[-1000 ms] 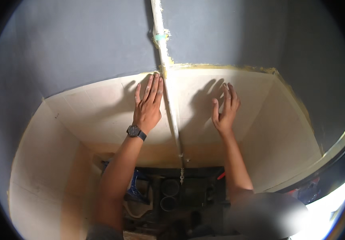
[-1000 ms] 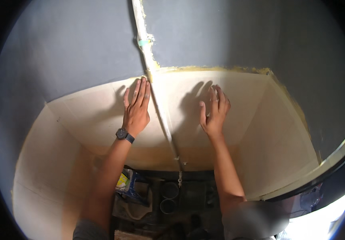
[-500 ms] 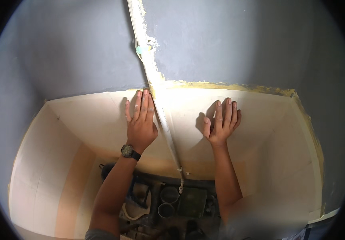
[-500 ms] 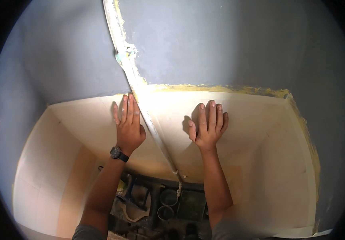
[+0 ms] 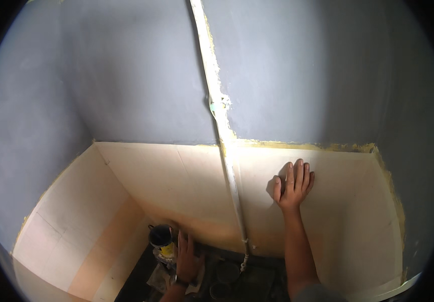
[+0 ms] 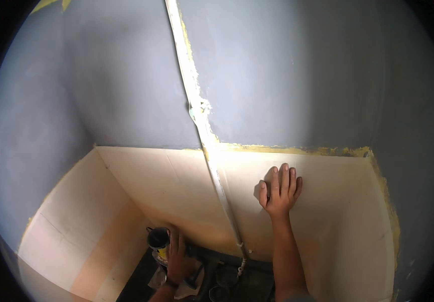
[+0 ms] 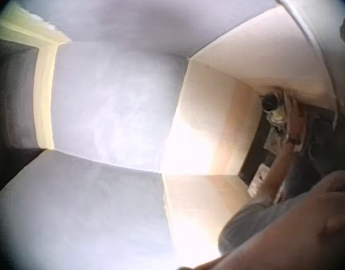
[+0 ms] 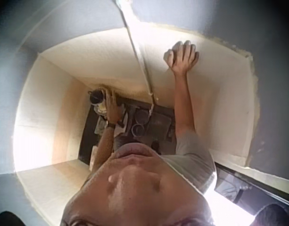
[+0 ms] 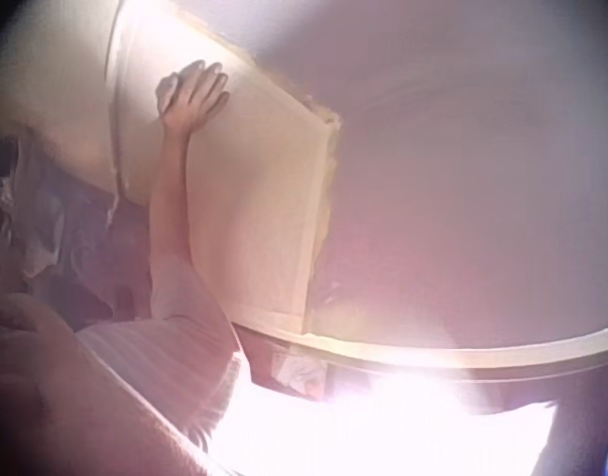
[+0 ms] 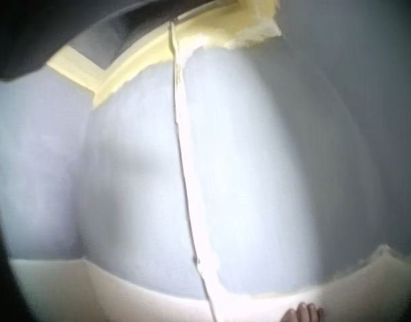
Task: The person applies masking tape to a white vertical pipe and the surrounding wall joints.
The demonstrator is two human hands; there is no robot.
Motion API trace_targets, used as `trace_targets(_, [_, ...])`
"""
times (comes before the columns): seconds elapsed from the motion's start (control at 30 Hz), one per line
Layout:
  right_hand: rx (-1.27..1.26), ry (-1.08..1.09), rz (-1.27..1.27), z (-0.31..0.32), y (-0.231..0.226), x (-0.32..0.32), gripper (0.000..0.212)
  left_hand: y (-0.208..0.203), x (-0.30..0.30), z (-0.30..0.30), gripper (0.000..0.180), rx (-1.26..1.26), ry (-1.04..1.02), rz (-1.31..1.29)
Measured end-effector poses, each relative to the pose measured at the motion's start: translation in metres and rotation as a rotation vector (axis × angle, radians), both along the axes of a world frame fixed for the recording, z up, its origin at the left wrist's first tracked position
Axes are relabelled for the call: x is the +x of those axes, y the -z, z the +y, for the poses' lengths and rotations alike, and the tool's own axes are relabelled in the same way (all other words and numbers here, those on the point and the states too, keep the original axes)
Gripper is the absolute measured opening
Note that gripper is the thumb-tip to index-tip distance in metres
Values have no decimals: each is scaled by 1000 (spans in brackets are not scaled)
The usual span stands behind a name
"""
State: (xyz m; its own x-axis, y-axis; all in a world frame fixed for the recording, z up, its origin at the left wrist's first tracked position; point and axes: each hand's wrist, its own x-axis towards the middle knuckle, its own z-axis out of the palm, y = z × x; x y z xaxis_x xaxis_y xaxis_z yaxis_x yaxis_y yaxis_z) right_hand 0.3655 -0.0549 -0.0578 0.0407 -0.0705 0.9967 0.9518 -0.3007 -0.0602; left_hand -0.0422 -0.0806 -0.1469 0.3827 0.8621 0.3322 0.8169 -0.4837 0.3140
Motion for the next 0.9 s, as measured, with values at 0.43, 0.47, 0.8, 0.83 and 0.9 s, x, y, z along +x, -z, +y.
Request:
trace_targets(0.43, [-79, -20, 21, 2, 2, -5, 56, 165, -225, -226, 91, -486, -452, -207])
trace_targets(0.47, [-53, -17, 17, 5, -3, -5, 56, 173, -231, -234, 90, -458, -432, -193])
trace_targets(0.8, [-26, -96, -171, 12, 7, 15, 64, 163, -233, -267, 68, -468, -377, -126])
trace_targets(0.83, [-38, -147, -186, 18, 9, 23, 64, 171, -237, -269, 67, -488, -417, -104])
trace_targets(0.9, [-66, -141, -241, 19, 5, 38, 65, 197, -251, -269, 69, -468, -544, -128])
